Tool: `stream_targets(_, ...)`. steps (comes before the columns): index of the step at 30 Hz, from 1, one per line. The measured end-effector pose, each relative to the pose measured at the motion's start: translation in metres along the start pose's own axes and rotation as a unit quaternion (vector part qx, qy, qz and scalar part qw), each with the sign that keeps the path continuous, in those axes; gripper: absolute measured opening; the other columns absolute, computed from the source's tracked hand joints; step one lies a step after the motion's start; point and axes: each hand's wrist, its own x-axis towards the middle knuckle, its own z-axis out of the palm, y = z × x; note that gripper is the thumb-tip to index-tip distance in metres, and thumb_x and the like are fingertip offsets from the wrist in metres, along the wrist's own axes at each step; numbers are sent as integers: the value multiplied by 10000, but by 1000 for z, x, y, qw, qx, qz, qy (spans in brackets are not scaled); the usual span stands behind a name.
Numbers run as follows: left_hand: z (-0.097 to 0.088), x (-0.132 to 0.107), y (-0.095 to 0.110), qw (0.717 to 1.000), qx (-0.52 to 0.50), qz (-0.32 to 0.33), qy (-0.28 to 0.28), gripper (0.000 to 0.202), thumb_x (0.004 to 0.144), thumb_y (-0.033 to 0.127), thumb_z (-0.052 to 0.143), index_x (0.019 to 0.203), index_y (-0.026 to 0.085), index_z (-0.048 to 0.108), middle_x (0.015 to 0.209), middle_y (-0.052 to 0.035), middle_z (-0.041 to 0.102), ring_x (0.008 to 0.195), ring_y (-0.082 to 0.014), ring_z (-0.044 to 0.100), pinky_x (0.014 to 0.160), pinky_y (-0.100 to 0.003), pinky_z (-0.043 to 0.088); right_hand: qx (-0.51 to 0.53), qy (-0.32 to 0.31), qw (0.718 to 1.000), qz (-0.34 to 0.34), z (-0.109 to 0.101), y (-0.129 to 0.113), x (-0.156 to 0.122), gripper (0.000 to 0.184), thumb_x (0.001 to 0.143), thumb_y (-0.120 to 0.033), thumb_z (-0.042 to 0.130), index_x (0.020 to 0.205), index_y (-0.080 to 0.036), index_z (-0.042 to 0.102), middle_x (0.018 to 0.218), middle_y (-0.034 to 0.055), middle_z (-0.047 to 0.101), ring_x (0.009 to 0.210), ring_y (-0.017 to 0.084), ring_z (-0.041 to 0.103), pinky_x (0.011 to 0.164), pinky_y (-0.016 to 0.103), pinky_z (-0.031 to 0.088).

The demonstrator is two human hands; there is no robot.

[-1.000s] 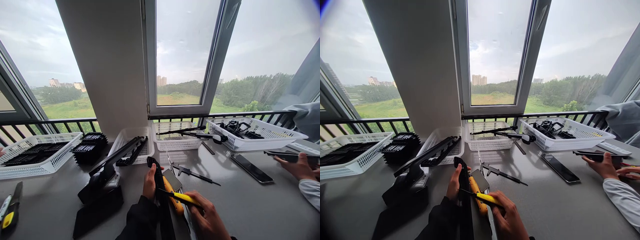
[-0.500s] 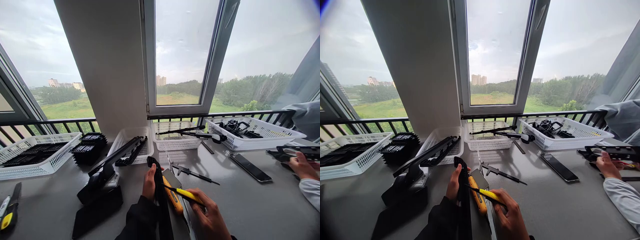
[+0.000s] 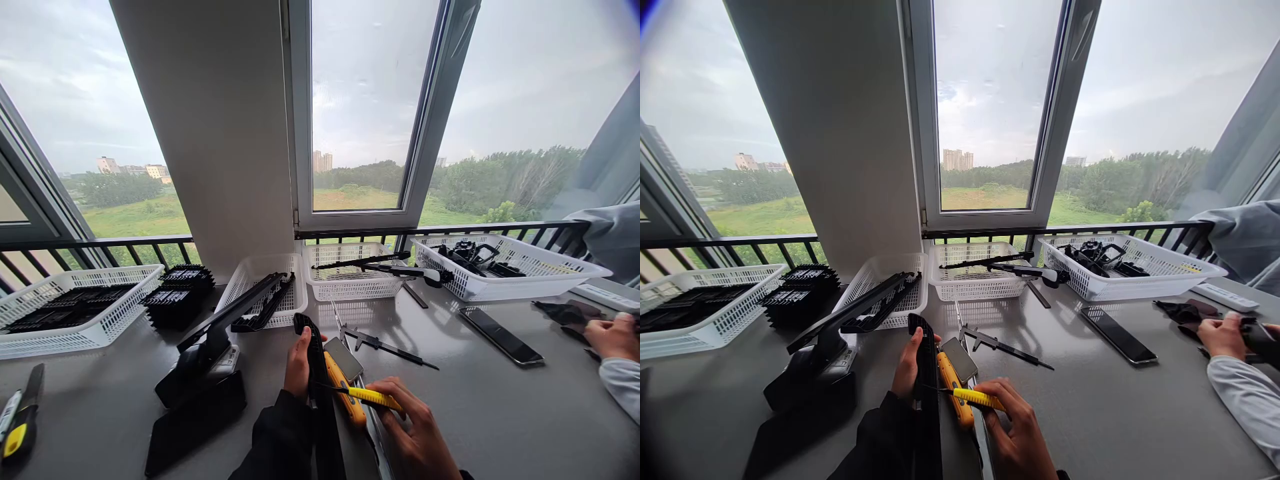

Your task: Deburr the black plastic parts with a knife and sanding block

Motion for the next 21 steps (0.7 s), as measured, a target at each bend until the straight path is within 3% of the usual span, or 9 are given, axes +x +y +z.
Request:
stream_targets(7, -1, 1, -1, 1000, -4, -1, 1, 795, 642, 910, 734, 798, 133, 795, 557, 36, 490, 510, -119, 453, 488, -253, 354, 5, -6, 1000, -9, 0, 2, 0, 225, 924, -240, 620, 1048, -216, 805, 1052, 93, 770, 986, 262, 731, 865, 303, 595)
stream_targets(12, -2, 3, -2, 1000, -7, -4, -3, 796, 643, 913, 730, 797, 134, 789, 544, 37, 490, 505, -119, 460, 484, -247, 352, 30, 20, 999, 4, 3, -1, -2, 234, 922, -247, 577, 987, -227, 801, 1009, 71, 762, 970, 245, 720, 870, 290, 573)
stream_targets(15, -2, 3, -2, 1000, -10, -10, -9, 805, 659, 922, 705, 814, 136, 783, 550, 30, 512, 499, -125, 476, 480, -251, 361, 4, 22, 1000, 18, 0, 1, -1, 265, 941, -286, 579, 1051, -220, 811, 1051, 84, 778, 995, 259, 738, 867, 296, 590)
stream_targets(21, 0, 2, -2, 999, 0, -15, -43, 793, 664, 913, 710, 808, 137, 781, 540, 35, 487, 502, -126, 461, 481, -256, 349, -56, 88, 994, 46, -7, 12, 3, 365, 924, -430, 627, 1125, -190, 816, 1127, 121, 805, 1016, 307, 773, 870, 336, 633)
